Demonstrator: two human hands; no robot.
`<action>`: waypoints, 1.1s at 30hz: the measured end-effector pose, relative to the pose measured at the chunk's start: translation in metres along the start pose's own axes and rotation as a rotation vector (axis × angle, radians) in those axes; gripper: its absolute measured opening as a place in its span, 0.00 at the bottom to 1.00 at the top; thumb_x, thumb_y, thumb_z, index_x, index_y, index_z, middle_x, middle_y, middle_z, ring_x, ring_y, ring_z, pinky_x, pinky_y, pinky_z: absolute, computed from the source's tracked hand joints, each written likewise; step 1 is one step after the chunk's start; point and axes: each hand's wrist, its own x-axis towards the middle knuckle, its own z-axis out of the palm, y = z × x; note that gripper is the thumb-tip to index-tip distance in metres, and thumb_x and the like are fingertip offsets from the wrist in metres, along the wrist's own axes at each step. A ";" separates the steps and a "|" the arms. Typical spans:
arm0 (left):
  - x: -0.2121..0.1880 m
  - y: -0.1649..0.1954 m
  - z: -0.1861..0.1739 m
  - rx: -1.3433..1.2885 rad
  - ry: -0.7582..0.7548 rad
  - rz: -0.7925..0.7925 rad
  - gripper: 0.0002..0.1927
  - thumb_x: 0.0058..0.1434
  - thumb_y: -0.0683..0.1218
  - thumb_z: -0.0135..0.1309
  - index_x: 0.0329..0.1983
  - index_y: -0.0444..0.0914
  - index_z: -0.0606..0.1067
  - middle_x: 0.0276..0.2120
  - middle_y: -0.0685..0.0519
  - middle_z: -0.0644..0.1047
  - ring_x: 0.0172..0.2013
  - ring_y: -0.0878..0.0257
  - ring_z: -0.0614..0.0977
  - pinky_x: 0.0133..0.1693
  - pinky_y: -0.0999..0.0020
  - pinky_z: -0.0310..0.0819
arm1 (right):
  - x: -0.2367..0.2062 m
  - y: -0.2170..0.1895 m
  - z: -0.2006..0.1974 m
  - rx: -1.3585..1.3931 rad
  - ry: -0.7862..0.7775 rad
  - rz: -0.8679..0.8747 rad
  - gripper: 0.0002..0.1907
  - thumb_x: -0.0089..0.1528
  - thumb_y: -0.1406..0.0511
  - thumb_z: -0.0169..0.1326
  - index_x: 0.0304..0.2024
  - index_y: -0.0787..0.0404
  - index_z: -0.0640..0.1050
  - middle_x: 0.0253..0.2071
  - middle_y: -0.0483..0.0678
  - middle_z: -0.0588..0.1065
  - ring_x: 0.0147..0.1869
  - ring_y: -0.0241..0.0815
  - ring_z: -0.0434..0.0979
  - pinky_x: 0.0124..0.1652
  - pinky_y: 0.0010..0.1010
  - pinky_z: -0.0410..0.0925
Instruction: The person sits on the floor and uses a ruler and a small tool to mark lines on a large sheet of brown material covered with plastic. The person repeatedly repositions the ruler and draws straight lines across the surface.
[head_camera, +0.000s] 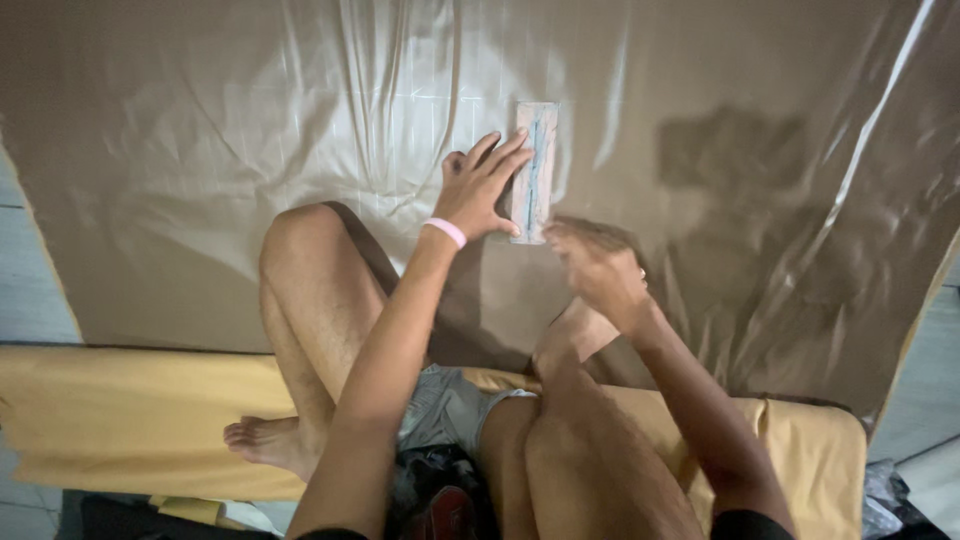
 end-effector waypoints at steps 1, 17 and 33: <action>-0.004 -0.002 -0.002 -0.013 -0.004 0.034 0.62 0.31 0.62 0.76 0.72 0.58 0.60 0.75 0.63 0.55 0.74 0.56 0.55 0.64 0.39 0.53 | -0.004 0.004 -0.004 0.019 -0.018 0.124 0.12 0.64 0.73 0.51 0.49 0.60 0.79 0.49 0.48 0.81 0.51 0.46 0.84 0.51 0.35 0.76; 0.016 0.030 0.015 0.004 -0.003 0.137 0.55 0.37 0.70 0.71 0.71 0.66 0.62 0.76 0.64 0.53 0.75 0.59 0.51 0.66 0.24 0.31 | -0.060 0.024 -0.020 0.122 0.162 0.596 0.13 0.74 0.66 0.44 0.52 0.62 0.80 0.50 0.52 0.82 0.50 0.43 0.84 0.46 0.30 0.76; 0.018 0.028 0.020 0.002 -0.013 0.131 0.56 0.33 0.71 0.70 0.71 0.67 0.63 0.76 0.65 0.53 0.75 0.60 0.50 0.67 0.25 0.29 | -0.055 0.029 -0.027 0.107 0.175 0.556 0.14 0.74 0.68 0.44 0.53 0.64 0.80 0.51 0.53 0.82 0.52 0.44 0.84 0.49 0.31 0.75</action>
